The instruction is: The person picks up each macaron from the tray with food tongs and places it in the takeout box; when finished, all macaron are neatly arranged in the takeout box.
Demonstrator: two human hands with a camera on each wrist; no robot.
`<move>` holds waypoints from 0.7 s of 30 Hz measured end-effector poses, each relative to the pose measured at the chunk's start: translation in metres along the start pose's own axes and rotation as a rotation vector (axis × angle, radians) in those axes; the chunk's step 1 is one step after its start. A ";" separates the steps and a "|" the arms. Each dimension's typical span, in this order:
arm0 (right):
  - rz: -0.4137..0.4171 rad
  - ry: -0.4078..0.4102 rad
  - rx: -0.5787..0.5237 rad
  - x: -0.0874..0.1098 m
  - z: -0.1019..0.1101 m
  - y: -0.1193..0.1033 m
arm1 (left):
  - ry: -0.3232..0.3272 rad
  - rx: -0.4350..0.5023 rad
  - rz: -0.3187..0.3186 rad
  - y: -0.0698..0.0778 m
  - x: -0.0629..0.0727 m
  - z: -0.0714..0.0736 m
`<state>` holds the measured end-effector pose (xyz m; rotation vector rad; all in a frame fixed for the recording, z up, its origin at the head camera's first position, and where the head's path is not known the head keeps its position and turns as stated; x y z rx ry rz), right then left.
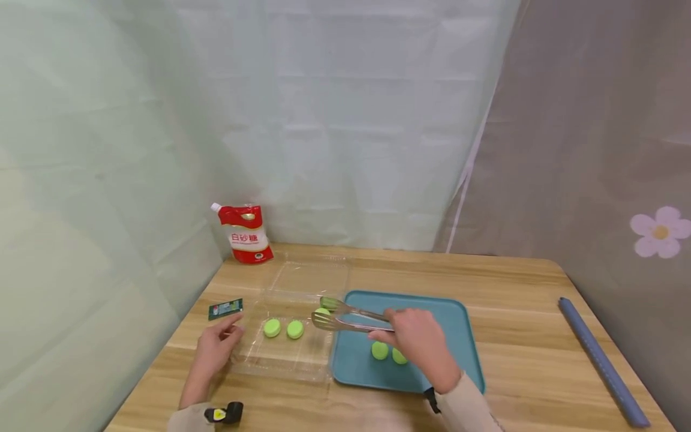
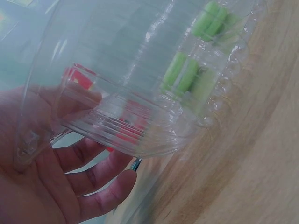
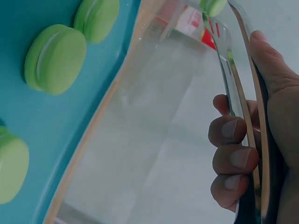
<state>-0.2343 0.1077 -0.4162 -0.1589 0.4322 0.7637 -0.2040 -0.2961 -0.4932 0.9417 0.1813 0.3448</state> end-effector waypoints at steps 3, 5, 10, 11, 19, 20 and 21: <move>0.015 -0.021 0.006 -0.005 -0.001 -0.003 | -0.010 0.005 0.012 0.000 0.000 -0.002; 0.028 -0.041 0.007 -0.009 -0.002 -0.004 | -0.010 0.001 0.013 0.000 0.000 -0.002; 0.087 -0.076 0.022 -0.025 -0.001 -0.008 | -0.001 -0.002 -0.003 0.001 -0.001 0.000; 0.104 -0.077 0.032 -0.029 0.000 -0.009 | 0.001 0.000 -0.005 0.000 -0.001 0.000; 0.172 -0.057 0.071 -0.047 0.007 -0.015 | -0.009 0.000 -0.011 -0.002 -0.002 -0.001; 0.173 -0.055 0.066 -0.049 0.008 -0.016 | -0.009 -0.001 -0.011 -0.002 -0.001 -0.001; 0.176 -0.054 0.065 -0.050 0.009 -0.017 | -0.009 -0.002 -0.013 -0.002 -0.001 -0.001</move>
Point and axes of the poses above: each hand's wrist, its own x-axis away from the middle knuckle, its own z-axis out of the back of the hand, y = z × x, the point moved 5 cm from there along -x, towards the middle knuckle, and after that the axes turned 6 degrees about z, right-handed, at the moved point
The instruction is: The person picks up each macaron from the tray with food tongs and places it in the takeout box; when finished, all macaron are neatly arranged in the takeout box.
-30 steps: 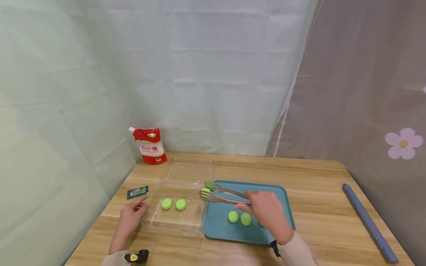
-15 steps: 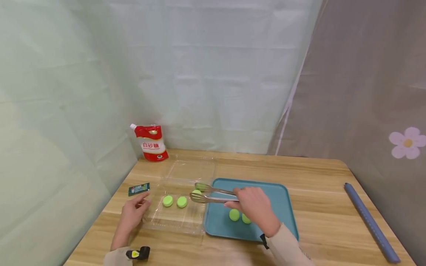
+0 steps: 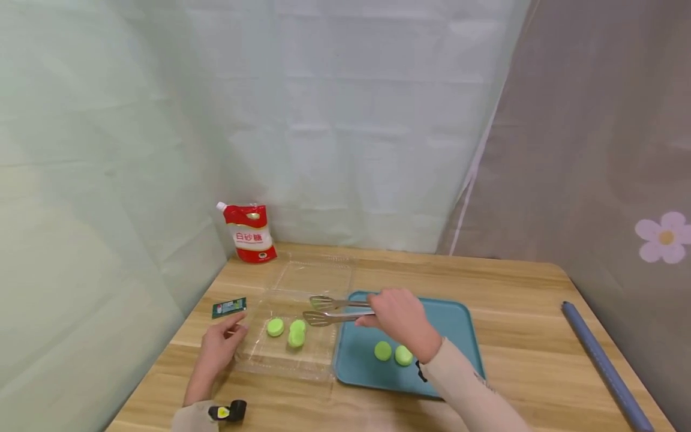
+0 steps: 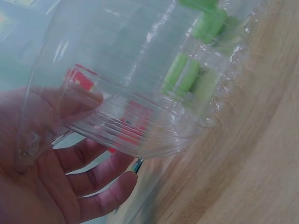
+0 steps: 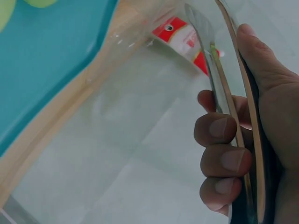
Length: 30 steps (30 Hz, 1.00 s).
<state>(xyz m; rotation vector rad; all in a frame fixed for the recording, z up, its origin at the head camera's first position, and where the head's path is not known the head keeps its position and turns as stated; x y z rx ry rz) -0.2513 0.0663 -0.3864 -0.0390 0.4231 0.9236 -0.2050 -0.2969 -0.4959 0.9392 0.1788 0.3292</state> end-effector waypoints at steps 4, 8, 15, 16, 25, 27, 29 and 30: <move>0.028 -0.020 -0.003 -0.008 0.001 -0.009 | 0.019 -0.005 -0.001 -0.001 0.003 0.003; 0.063 -0.071 -0.029 -0.015 -0.004 -0.022 | 0.025 0.013 -0.027 0.002 0.003 0.003; 0.076 -0.087 -0.106 -0.022 -0.014 -0.040 | 0.040 0.015 -0.038 0.003 0.003 0.000; 0.071 -0.084 -0.104 -0.021 -0.015 -0.040 | 0.038 0.013 -0.035 0.003 0.002 -0.001; -0.081 -0.100 -0.105 0.008 -0.009 -0.016 | 0.018 0.012 -0.022 0.004 -0.001 -0.006; -0.121 -0.102 -0.096 0.017 -0.006 -0.008 | 0.018 0.012 -0.014 0.003 -0.001 -0.004; -0.161 -0.107 -0.090 0.025 -0.005 -0.001 | 0.014 0.011 -0.005 0.002 0.000 -0.002; -0.182 -0.109 -0.085 0.029 -0.006 0.003 | 0.012 0.007 -0.001 0.002 0.001 -0.002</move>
Point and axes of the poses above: each hand's wrist, its own x-axis away from the middle knuckle, its own z-axis out of the back of the hand, y = z × x, the point moved 5 cm from there along -x, towards the middle knuckle, and after that the axes turned 6 degrees about z, right-handed, at the moved point
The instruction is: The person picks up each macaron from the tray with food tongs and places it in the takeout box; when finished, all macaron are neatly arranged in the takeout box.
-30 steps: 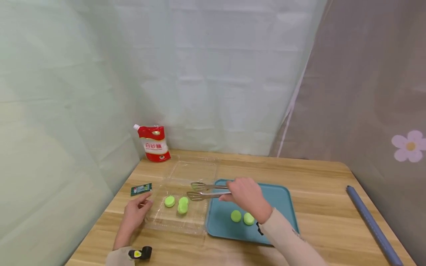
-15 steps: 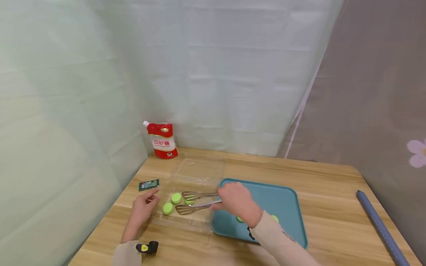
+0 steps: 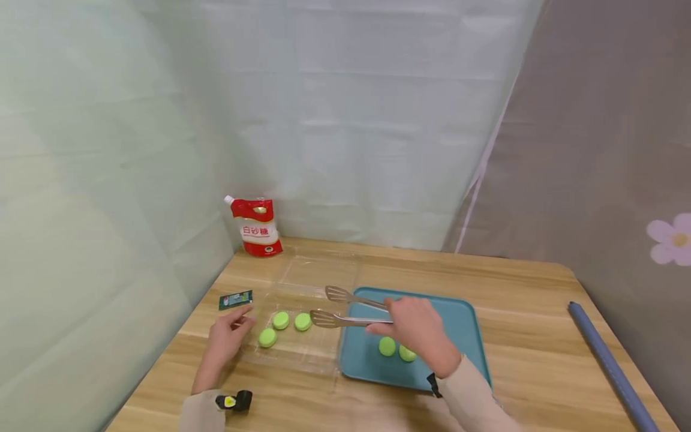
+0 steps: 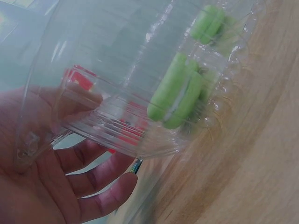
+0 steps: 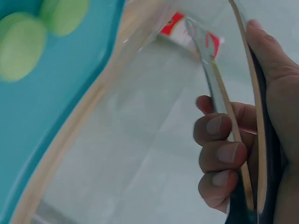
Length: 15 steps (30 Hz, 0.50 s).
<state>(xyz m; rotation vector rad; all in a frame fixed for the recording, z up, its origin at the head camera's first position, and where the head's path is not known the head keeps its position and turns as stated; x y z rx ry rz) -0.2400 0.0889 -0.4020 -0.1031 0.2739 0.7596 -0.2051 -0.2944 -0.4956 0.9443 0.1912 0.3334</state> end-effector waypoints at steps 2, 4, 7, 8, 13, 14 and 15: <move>-0.027 0.015 -0.005 0.006 0.000 0.007 | -0.004 -0.006 0.005 -0.001 0.000 0.001; -0.050 0.031 -0.013 0.012 0.000 0.012 | -0.005 -0.014 0.008 -0.001 0.001 0.002; -0.050 0.080 -0.013 0.023 0.001 0.019 | -0.006 -0.016 0.015 -0.002 0.001 0.002; -0.044 0.098 -0.009 0.026 0.001 0.021 | -0.005 -0.014 0.012 -0.001 0.001 0.002; -0.026 0.156 0.016 0.043 0.001 0.030 | -0.012 -0.006 0.016 0.001 0.000 0.001; -0.027 0.161 0.017 0.046 0.001 0.032 | -0.015 -0.005 0.021 0.001 0.000 0.000; -0.031 0.161 0.016 0.050 0.000 0.034 | -0.018 -0.006 0.028 0.001 0.001 0.000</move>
Point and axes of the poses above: each hand's wrist, its own x-axis away from the middle knuckle, its own z-axis out of the back of the hand, y = z × x, the point moved 5 cm from there along -x, towards the middle knuckle, and after that the axes turned 6 degrees about z, right-handed, at the moved point
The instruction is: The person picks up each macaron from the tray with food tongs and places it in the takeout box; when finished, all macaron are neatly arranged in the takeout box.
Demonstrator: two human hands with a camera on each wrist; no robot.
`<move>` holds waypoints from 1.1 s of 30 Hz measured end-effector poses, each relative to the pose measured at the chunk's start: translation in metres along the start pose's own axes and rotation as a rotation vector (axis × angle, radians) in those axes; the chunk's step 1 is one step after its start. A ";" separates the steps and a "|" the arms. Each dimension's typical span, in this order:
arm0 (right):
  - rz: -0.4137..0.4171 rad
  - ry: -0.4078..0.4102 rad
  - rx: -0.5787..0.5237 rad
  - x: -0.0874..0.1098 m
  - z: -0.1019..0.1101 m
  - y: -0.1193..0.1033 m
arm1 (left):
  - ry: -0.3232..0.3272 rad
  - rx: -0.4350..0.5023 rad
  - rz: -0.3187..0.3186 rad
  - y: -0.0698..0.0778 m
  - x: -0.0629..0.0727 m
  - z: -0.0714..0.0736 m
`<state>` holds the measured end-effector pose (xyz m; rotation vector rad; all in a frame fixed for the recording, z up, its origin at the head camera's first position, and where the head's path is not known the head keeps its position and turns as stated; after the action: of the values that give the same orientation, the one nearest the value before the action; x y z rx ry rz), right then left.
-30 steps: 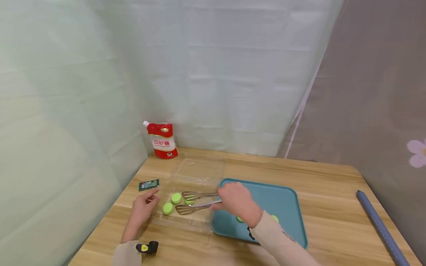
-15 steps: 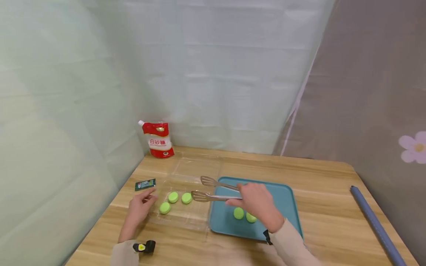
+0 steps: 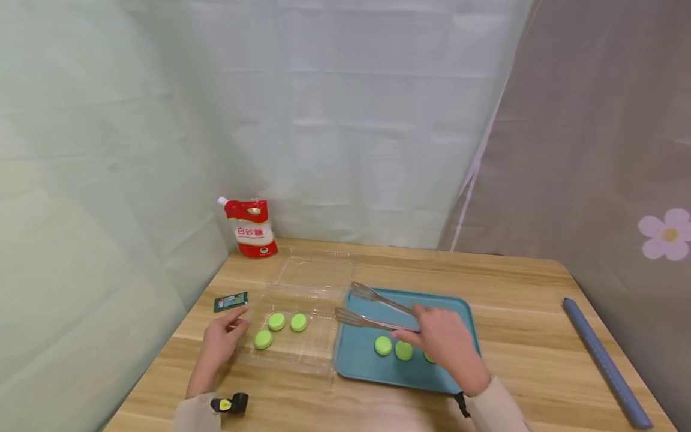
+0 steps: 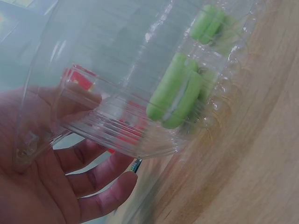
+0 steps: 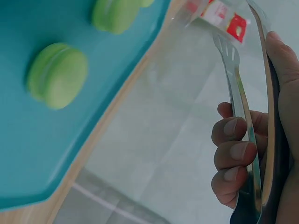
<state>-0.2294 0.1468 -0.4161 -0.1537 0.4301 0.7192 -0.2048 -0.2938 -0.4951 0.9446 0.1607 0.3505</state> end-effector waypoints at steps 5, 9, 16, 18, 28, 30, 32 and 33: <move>-0.048 -0.051 -0.016 0.016 -0.001 0.010 | -0.004 -0.004 0.015 -0.002 0.001 0.000; -0.094 -0.111 -0.023 0.027 0.001 0.017 | -0.001 -0.009 0.012 -0.003 0.001 0.000; -0.094 -0.203 0.000 0.042 0.003 0.024 | 0.004 -0.014 -0.003 -0.002 0.000 0.001; -0.082 -0.220 0.001 0.045 0.003 0.025 | 0.003 -0.013 -0.003 -0.002 0.000 0.001; -0.064 -0.230 0.005 0.055 0.001 0.029 | 0.025 -0.014 -0.044 -0.003 0.000 0.000; -0.057 -0.220 0.002 0.055 0.001 0.029 | 0.025 -0.012 -0.046 -0.003 -0.001 0.000; -0.045 -0.215 0.004 0.056 0.002 0.029 | 0.021 -0.012 -0.045 -0.003 -0.001 0.000; -0.040 -0.216 0.003 0.056 0.002 0.029 | 0.016 -0.012 -0.045 -0.002 -0.002 -0.001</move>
<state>-0.2107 0.2029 -0.4385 -0.0802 0.2214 0.6873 -0.2062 -0.2953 -0.4974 0.9249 0.1941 0.3169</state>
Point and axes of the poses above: each hand's wrist, its own x-axis away from the middle knuckle, its own z-axis out of the back of the hand, y = z × x, the point moved 5 cm from there along -x, towards the middle knuckle, and after that the axes turned 6 degrees about z, right-handed, at the moved point
